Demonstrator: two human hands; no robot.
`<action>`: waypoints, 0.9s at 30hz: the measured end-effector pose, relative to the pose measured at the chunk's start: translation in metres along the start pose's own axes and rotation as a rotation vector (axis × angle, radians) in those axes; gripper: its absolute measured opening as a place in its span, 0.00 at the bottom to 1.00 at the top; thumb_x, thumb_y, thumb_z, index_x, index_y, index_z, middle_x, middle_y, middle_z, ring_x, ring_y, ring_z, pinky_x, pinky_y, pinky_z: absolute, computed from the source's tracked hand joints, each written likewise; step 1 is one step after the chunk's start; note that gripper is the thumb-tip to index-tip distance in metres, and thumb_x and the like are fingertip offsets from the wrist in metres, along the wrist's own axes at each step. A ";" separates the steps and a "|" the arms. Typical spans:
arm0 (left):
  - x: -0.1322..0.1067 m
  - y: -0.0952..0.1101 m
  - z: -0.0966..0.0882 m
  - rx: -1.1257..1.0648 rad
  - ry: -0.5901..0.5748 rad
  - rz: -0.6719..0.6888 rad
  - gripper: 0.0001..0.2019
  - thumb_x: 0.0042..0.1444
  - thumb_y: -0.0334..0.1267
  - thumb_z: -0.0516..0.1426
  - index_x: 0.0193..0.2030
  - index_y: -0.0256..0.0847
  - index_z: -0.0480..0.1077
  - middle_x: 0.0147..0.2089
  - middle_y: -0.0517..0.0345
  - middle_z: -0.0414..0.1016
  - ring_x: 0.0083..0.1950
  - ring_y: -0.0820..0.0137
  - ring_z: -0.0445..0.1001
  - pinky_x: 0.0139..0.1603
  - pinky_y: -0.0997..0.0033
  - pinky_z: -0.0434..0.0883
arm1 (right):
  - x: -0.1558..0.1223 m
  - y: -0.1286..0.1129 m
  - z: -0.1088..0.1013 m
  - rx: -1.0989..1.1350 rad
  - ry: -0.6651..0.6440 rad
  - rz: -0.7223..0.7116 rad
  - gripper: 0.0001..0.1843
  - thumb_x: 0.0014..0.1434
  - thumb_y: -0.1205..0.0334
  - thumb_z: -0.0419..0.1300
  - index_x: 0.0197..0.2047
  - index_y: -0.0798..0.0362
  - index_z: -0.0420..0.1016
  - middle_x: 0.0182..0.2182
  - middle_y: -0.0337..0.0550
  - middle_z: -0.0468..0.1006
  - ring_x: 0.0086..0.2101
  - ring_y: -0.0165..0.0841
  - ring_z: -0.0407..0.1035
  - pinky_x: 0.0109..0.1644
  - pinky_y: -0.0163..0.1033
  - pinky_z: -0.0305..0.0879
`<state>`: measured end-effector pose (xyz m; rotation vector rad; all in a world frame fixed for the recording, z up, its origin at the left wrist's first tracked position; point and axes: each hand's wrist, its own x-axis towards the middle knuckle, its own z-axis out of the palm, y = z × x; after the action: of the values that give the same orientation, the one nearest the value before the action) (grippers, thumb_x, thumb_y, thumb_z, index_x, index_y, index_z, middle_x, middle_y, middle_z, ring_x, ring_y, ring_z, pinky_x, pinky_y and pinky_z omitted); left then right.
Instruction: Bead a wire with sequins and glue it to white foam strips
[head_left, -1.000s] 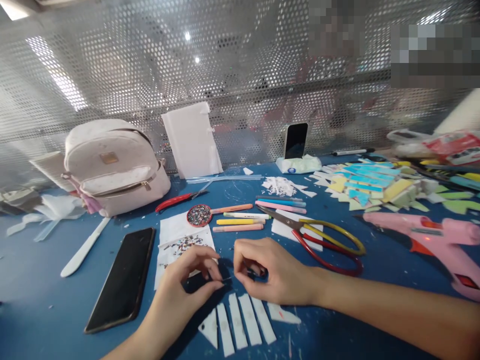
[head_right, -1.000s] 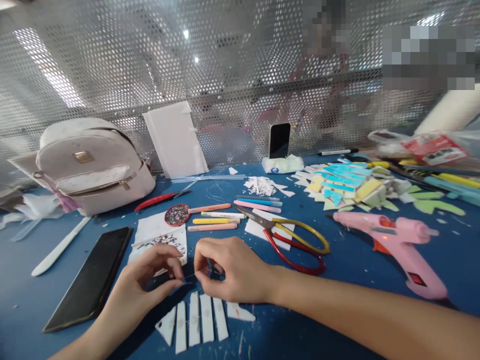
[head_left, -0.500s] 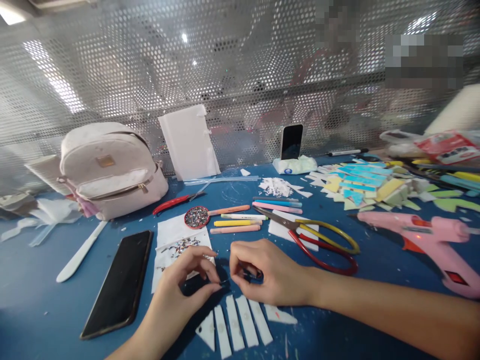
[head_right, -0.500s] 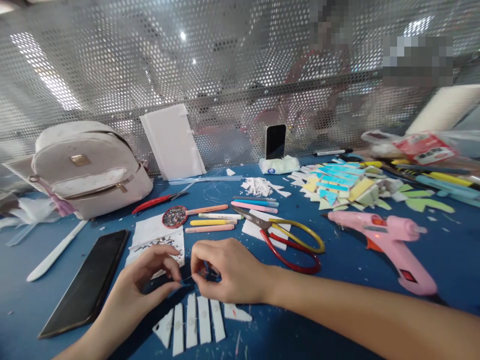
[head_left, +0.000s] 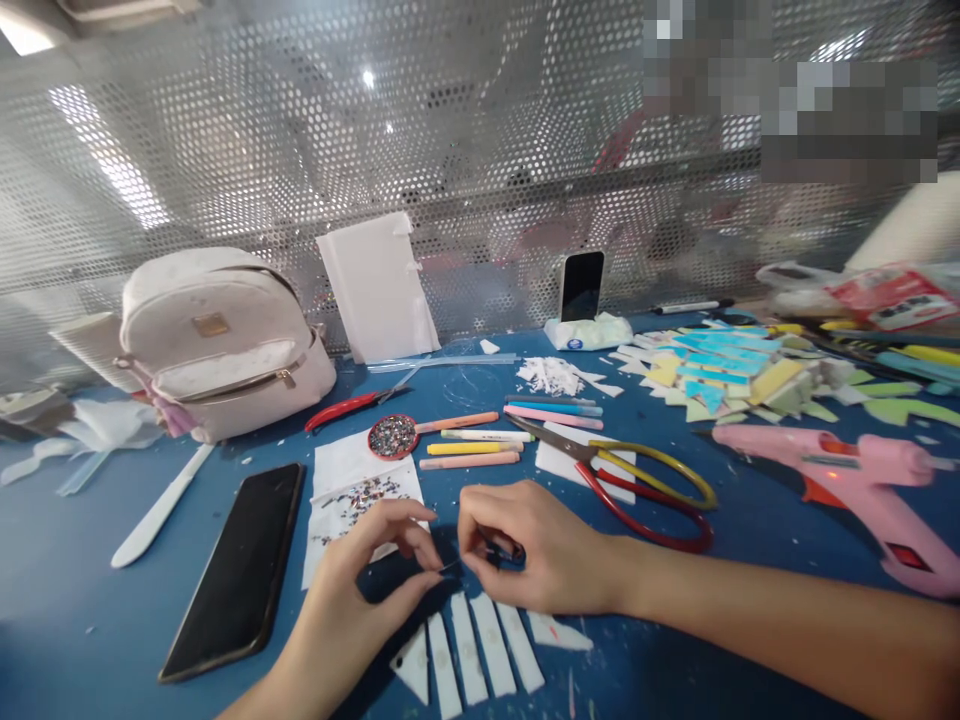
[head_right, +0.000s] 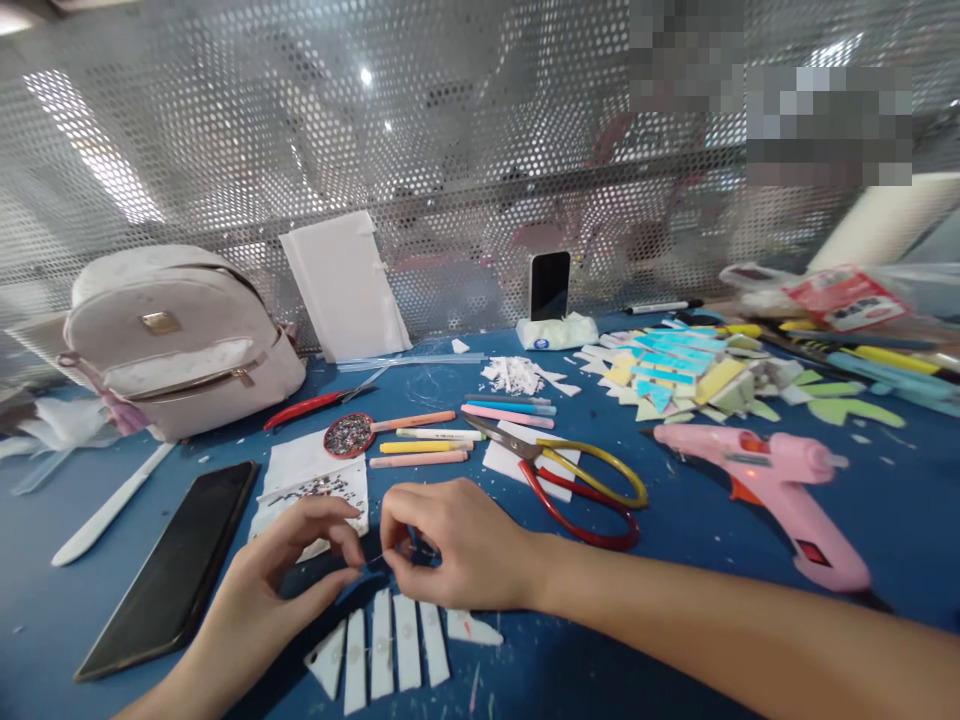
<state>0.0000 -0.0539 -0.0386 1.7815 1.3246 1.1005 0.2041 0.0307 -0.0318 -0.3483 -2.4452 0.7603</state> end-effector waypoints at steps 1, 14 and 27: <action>0.000 0.000 0.000 0.003 0.000 0.005 0.16 0.55 0.26 0.59 0.48 0.45 0.66 0.34 0.63 0.76 0.37 0.71 0.76 0.43 0.70 0.72 | 0.000 0.000 0.000 -0.005 0.002 -0.001 0.03 0.56 0.70 0.55 0.33 0.53 0.64 0.26 0.34 0.67 0.25 0.25 0.60 0.28 0.32 0.55; -0.003 0.000 0.005 0.057 0.055 0.085 0.15 0.56 0.26 0.58 0.48 0.45 0.67 0.35 0.61 0.78 0.37 0.70 0.77 0.42 0.70 0.74 | -0.001 0.003 0.005 -0.075 -0.032 -0.073 0.04 0.55 0.71 0.54 0.34 0.52 0.65 0.28 0.36 0.70 0.28 0.27 0.64 0.30 0.32 0.57; -0.002 0.002 0.011 0.051 0.141 0.061 0.16 0.54 0.28 0.60 0.49 0.45 0.67 0.32 0.62 0.76 0.35 0.69 0.76 0.42 0.68 0.72 | -0.001 0.001 0.004 -0.087 -0.023 -0.125 0.03 0.59 0.69 0.54 0.35 0.53 0.67 0.29 0.37 0.71 0.28 0.27 0.65 0.30 0.32 0.57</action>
<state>0.0103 -0.0566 -0.0425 1.8202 1.4003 1.2554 0.2032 0.0297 -0.0355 -0.2175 -2.5007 0.6093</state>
